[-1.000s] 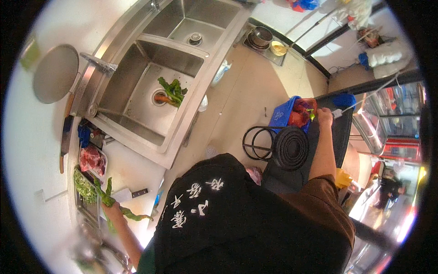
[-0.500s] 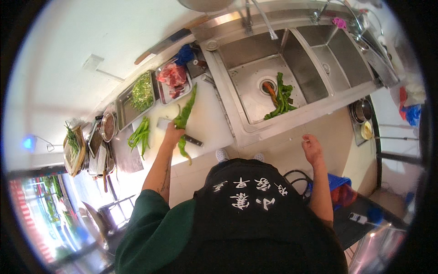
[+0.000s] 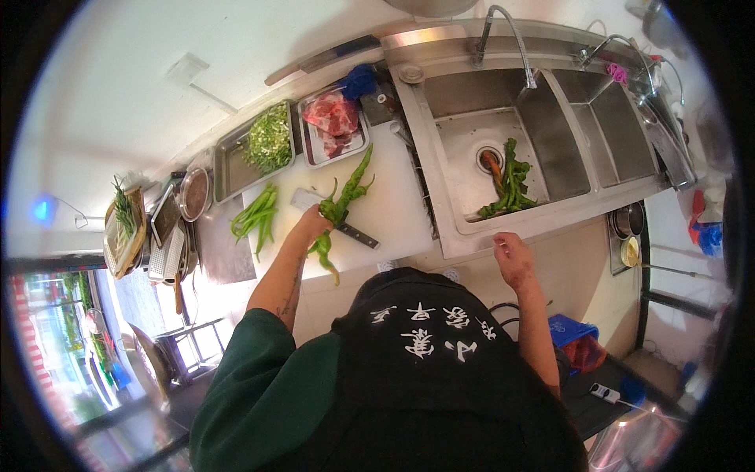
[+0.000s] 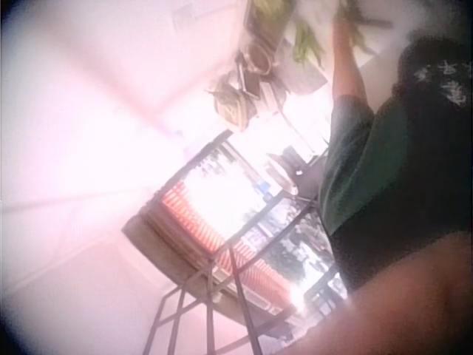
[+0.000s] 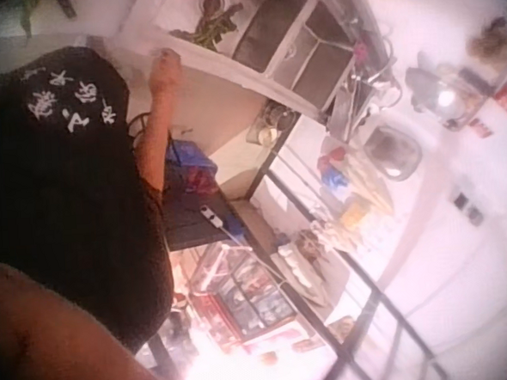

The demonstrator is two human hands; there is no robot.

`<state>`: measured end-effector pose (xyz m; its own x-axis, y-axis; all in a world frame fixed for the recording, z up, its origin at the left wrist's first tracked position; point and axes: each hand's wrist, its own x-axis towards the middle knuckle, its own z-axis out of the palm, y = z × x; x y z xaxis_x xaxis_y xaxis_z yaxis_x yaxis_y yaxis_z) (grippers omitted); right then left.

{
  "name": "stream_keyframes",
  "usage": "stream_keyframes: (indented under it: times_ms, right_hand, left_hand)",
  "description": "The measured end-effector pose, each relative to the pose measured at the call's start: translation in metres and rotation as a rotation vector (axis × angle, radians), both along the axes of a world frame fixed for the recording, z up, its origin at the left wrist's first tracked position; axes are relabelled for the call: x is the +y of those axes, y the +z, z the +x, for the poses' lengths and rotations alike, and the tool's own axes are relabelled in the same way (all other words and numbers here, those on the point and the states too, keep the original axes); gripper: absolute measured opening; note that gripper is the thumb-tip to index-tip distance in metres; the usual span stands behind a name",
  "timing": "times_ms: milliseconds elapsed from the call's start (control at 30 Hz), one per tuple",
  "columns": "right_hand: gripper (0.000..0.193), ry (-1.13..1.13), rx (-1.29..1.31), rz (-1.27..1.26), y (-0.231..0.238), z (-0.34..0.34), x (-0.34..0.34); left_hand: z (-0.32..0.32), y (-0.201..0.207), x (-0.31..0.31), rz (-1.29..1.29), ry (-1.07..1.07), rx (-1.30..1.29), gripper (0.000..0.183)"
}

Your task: The person retrieves green and red peppers from a storage area, removes stems, and washes them in a sink. The person also handles green onions and a knife on a cutting board with raw meat nearby.

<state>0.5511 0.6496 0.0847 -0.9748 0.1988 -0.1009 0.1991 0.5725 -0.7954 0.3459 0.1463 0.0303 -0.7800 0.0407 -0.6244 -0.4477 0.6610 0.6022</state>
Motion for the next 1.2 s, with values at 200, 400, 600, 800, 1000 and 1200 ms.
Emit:
stream_keyframes:
  times_ms: [200, 400, 600, 800, 1000, 1200]
  right_hand:
    - [0.022, 0.063, -0.023, 0.020, 0.000, -0.015, -0.029]
    - [0.022, 0.094, -0.067, -0.010, 0.004, -0.019, -0.046]
    - [0.023, 0.167, -0.039, 0.039, 0.005, -0.022, -0.050]
    - [0.023, 0.262, -0.060, -0.013, 0.007, -0.031, -0.061]
    - [0.038, 0.224, -0.241, -0.620, -0.013, -0.051, -0.093]
    - [0.038, -0.105, -0.151, -1.253, 0.041, -0.097, -0.118]
  left_hand:
    - [0.001, -0.011, 0.013, -0.678, -0.193, 0.233, 0.044]
    - [0.021, -0.001, 0.027, -0.721, -0.270, 0.493, 0.055]
    - [0.027, 0.008, 0.031, -0.629, -0.366, 0.452, 0.051]
    - [0.017, 0.016, -0.007, 0.104, 0.028, 0.191, 0.042]
    - [0.016, 0.135, 0.040, 0.357, -0.108, -0.033, 0.050]
    - [0.032, 0.157, 0.114, 0.613, -0.375, -0.109, 0.051]
